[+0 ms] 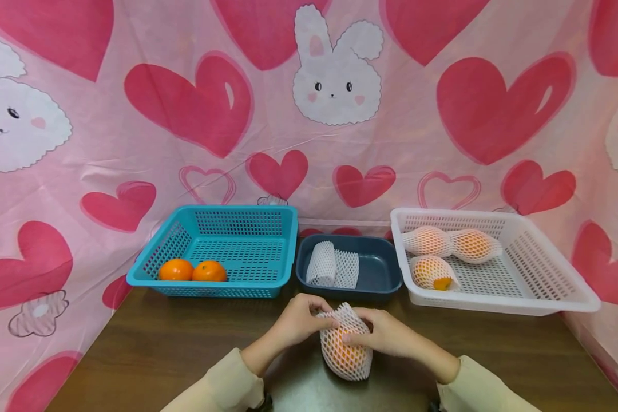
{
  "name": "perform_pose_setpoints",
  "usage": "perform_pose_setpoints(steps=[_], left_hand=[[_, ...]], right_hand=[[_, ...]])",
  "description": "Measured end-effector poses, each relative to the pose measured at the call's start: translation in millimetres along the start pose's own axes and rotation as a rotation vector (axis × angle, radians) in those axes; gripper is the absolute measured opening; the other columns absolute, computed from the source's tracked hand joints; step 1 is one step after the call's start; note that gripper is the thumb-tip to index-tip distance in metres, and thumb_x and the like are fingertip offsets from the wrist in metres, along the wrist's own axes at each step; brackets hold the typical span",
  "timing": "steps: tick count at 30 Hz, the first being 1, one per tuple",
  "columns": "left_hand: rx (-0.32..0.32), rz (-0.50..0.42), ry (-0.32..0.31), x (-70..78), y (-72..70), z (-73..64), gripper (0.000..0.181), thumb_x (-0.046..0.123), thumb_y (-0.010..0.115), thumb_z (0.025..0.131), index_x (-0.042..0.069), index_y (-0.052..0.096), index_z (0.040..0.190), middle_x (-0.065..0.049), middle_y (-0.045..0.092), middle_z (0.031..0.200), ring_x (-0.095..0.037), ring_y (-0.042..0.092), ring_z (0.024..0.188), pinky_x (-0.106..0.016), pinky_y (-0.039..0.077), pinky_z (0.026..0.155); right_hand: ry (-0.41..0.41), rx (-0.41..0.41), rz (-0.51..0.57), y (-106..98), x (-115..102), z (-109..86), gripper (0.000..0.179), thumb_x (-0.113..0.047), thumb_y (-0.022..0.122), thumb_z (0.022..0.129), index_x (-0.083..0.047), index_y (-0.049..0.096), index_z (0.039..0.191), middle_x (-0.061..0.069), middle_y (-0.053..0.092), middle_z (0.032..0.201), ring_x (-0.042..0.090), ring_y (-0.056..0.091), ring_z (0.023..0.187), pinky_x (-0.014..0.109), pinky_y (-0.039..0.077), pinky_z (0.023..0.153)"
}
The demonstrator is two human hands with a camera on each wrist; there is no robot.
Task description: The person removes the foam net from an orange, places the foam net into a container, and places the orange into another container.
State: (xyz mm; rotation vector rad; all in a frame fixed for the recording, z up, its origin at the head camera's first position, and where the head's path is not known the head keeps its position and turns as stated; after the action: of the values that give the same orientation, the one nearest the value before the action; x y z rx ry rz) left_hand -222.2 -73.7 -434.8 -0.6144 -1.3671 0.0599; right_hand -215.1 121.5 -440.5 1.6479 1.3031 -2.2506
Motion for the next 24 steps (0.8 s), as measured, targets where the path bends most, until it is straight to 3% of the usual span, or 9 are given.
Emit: perform_pose_setpoints(steps=[3, 7, 10, 13, 17, 24], left_hand=[[0.009, -0.011, -0.007, -0.7, -1.7, 1.3, 0.014, 0.015, 0.087, 0.082, 0.005, 0.078, 0.088, 0.005, 0.069, 0.078, -0.006, 0.055, 0.068, -0.023, 0.046, 0.057], [-0.024, -0.026, -0.042, -3.5, -1.4, 1.4, 0.029, 0.02, 0.085, 0.085, 0.005, 0.076, 0.107, -0.003, 0.074, 0.096, -0.012, 0.063, 0.081, -0.028, 0.053, 0.069], [-0.097, -0.012, -0.084, -7.2, 0.4, 0.0, 0.047, 0.027, 0.084, 0.086, 0.006, 0.069, 0.126, -0.006, 0.071, 0.114, -0.015, 0.063, 0.094, -0.033, 0.055, 0.082], [-0.19, -0.014, -0.1, -9.4, 3.4, -3.1, 0.058, 0.031, 0.084, 0.086, 0.005, 0.063, 0.134, -0.003, 0.069, 0.118, -0.013, 0.061, 0.1, -0.034, 0.052, 0.089], [-0.234, -0.059, -0.089, -9.7, 4.9, -7.4, 0.049, 0.027, 0.085, 0.085, 0.004, 0.069, 0.125, 0.003, 0.072, 0.106, -0.009, 0.062, 0.096, -0.029, 0.052, 0.088], [-0.164, -0.004, -0.078, -8.3, -0.5, -11.3, 0.028, 0.02, 0.089, 0.08, 0.007, 0.078, 0.101, 0.007, 0.072, 0.086, -0.005, 0.061, 0.08, -0.025, 0.053, 0.073]], right_hand=[[0.022, -0.066, 0.037, 2.2, 1.7, -1.5, 0.052, -0.034, 0.08, 0.09, -0.005, 0.063, 0.129, -0.005, 0.07, 0.104, 0.006, 0.063, 0.09, 0.027, 0.054, 0.076], [0.017, -0.055, 0.089, 3.9, 4.6, -2.0, 0.053, -0.031, 0.082, 0.089, -0.002, 0.063, 0.129, -0.002, 0.07, 0.107, 0.008, 0.064, 0.094, 0.028, 0.055, 0.08], [0.023, -0.021, 0.104, 4.6, 8.2, -1.7, 0.049, -0.029, 0.081, 0.09, -0.002, 0.064, 0.127, 0.0, 0.071, 0.108, 0.008, 0.064, 0.094, 0.028, 0.054, 0.081], [0.021, 0.009, 0.12, 6.0, 11.6, -1.3, 0.045, -0.027, 0.079, 0.091, -0.001, 0.065, 0.125, 0.002, 0.071, 0.108, 0.007, 0.063, 0.095, 0.027, 0.054, 0.081], [-0.016, 0.016, 0.182, 10.1, 13.0, -1.7, 0.033, -0.019, 0.075, 0.095, 0.002, 0.068, 0.12, 0.002, 0.071, 0.105, 0.006, 0.062, 0.092, 0.025, 0.054, 0.08], [-0.073, 0.056, 0.182, 11.6, 7.6, -2.2, 0.011, -0.013, 0.074, 0.095, -0.002, 0.076, 0.098, -0.009, 0.067, 0.086, 0.002, 0.056, 0.078, 0.022, 0.05, 0.068]])
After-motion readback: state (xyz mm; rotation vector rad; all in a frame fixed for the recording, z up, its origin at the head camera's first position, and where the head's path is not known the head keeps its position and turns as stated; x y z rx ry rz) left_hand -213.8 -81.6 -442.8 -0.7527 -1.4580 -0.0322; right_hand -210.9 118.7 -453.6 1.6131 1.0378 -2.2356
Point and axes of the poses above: each hand's wrist, its own z-axis towards the middle knuckle, its own y-axis out of the palm, x = y × z, the point moved 4 cm from there along z, towards the middle knuckle
